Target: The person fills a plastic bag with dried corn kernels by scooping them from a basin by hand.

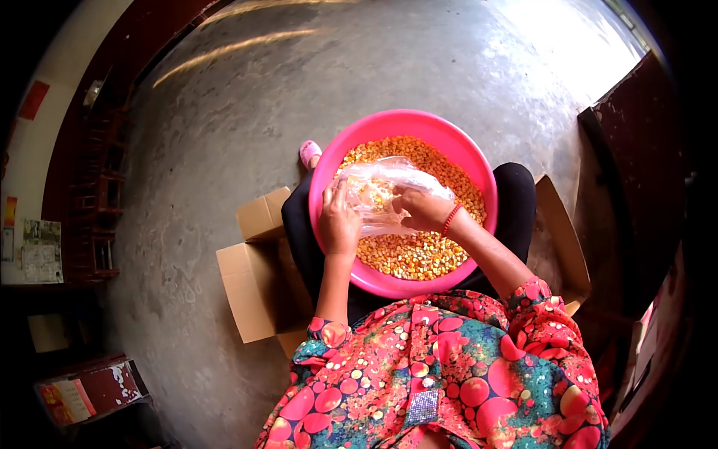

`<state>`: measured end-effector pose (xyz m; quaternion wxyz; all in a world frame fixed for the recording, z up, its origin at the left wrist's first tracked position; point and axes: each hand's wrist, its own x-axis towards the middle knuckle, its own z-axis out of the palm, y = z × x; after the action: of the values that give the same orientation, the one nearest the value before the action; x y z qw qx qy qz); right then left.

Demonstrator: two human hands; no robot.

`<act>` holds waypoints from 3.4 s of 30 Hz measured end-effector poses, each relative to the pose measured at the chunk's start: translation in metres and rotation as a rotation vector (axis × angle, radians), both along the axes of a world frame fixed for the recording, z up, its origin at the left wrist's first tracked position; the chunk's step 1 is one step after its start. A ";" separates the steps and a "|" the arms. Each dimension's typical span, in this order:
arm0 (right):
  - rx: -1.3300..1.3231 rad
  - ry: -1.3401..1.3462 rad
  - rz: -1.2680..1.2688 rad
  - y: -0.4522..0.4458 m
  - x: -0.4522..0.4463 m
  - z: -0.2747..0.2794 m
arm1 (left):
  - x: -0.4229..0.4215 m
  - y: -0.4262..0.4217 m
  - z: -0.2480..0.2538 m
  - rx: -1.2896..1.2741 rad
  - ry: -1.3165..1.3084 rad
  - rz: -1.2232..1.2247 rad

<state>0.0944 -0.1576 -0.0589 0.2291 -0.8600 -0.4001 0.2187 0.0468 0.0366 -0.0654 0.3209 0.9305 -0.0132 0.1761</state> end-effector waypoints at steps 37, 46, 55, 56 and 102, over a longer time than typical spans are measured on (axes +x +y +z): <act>0.124 -0.430 -0.168 -0.035 -0.045 -0.055 | 0.000 -0.007 0.018 -0.304 0.152 -0.036; 0.694 0.239 -0.851 -0.042 -0.043 -0.032 | -0.002 -0.006 0.047 -0.309 0.097 -0.052; 1.578 1.266 -1.013 -0.056 -0.042 0.034 | -0.007 -0.028 0.040 -0.163 0.238 -0.097; 1.597 1.245 -0.855 -0.054 -0.042 0.050 | -0.007 -0.031 0.039 -0.177 0.220 -0.111; 0.483 0.156 -0.472 -0.001 0.011 -0.002 | 0.028 -0.014 -0.017 -0.004 0.125 0.079</act>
<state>0.1051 -0.1588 -0.0611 0.5001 -0.8306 -0.2115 0.1237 0.0747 0.0227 -0.0823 0.3157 0.9389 0.0441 0.1300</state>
